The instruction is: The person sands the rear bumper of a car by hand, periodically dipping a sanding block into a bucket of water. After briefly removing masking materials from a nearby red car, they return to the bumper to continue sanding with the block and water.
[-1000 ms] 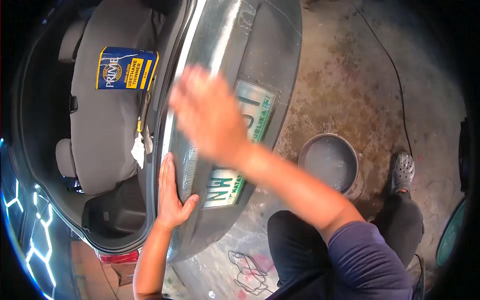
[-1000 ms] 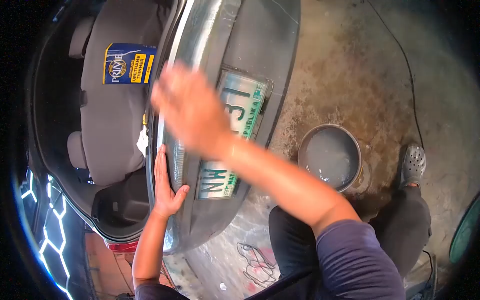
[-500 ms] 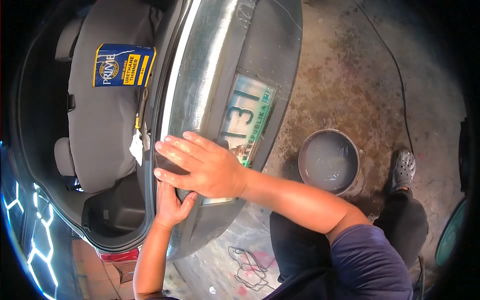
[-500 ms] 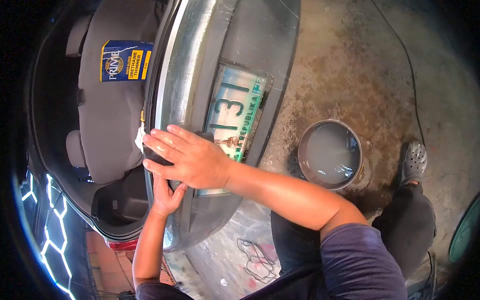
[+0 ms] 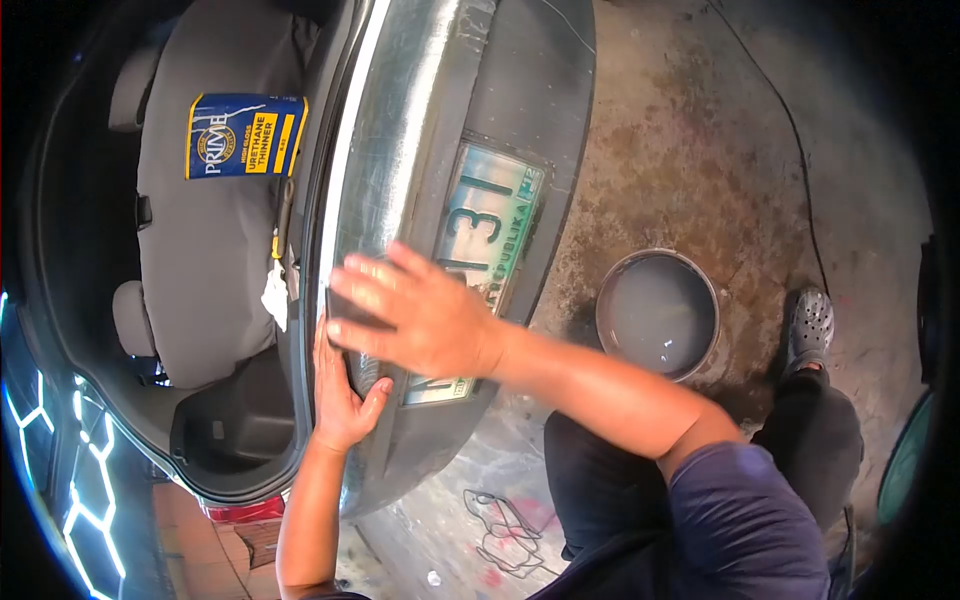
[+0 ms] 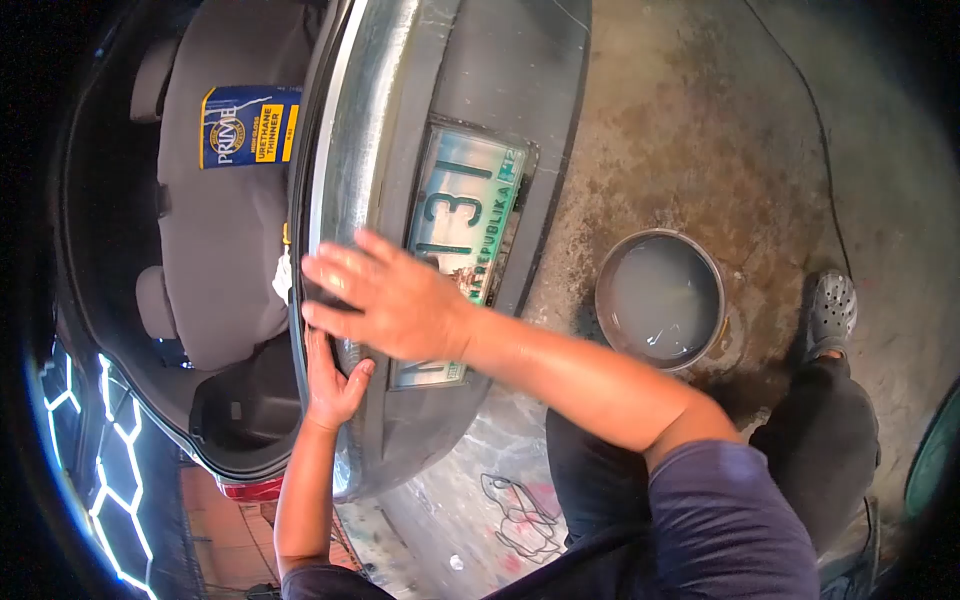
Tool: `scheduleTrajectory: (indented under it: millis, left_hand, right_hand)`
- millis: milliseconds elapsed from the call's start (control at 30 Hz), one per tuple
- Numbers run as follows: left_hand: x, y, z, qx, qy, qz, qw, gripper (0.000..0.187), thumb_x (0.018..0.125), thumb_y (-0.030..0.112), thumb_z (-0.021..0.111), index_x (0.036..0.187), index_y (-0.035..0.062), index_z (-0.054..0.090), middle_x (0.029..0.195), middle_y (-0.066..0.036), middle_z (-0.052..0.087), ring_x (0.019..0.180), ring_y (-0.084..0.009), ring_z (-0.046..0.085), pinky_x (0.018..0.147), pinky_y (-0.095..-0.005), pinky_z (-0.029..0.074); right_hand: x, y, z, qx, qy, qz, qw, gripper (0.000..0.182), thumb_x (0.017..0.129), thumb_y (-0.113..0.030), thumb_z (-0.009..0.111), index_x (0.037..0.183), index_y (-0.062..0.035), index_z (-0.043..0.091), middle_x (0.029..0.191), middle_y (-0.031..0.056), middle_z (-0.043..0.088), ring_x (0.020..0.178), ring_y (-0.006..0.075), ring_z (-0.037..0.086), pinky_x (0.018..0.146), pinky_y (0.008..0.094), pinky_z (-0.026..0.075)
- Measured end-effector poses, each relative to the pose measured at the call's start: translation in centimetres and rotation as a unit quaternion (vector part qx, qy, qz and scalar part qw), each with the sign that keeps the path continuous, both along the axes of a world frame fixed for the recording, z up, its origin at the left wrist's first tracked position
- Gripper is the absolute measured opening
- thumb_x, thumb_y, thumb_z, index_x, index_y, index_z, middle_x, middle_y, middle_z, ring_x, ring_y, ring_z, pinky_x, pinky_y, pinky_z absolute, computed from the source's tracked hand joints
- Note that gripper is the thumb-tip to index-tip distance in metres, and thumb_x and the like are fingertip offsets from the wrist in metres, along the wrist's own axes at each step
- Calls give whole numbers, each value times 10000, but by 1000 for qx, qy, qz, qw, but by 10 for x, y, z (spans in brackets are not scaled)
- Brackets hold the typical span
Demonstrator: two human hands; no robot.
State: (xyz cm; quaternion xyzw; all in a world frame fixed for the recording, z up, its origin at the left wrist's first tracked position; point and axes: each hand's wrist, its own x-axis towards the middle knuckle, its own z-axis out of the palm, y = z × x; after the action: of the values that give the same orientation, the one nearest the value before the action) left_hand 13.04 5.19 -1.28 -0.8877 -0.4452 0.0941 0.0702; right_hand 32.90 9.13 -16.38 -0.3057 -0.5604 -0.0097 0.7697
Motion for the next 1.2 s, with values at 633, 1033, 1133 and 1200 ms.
scheduleTrajectory:
  millis: [633, 1033, 1133, 1200]
  left_hand:
    - [170, 83, -23, 159, -98, -27, 982, 1005, 826, 237, 798, 1639, 43, 238, 1566, -164, 451, 1416, -349, 392, 1154, -461, 363]
    - [239, 126, -31, 186, -46, -40, 981, 848, 851, 437, 809, 1495, -25, 508, 1483, -227, 540, 1363, -376, 492, 1148, -428, 397]
    - [233, 129, -31, 190, -41, -51, 980, 770, 919, 442, 744, 1496, -13, 514, 1484, -208, 541, 1350, -371, 496, 1136, -433, 414]
    - [234, 130, -31, 179, -44, -48, 982, 718, 950, 413, 714, 1497, -6, 514, 1498, -208, 533, 1365, -373, 491, 1143, -437, 405]
  right_hand:
    - [136, -6, -85, -454, 237, 222, 830, 518, 929, -305, 663, 1337, 5, 585, 1226, 267, 681, 1129, 396, 673, 986, 446, 512]
    - [110, -59, -224, -706, -316, 358, 522, 326, 779, -146, 645, 1043, -25, 795, 1141, 245, 734, 1065, 374, 723, 876, 444, 568]
    - [104, -71, -260, -737, -325, 328, 494, 335, 790, -148, 642, 1066, -35, 794, 1159, 235, 733, 1094, 370, 718, 893, 445, 563]
    - [112, -70, -257, -745, -312, 315, 499, 337, 805, -149, 634, 1083, -42, 793, 1187, 233, 725, 1116, 375, 709, 908, 448, 557]
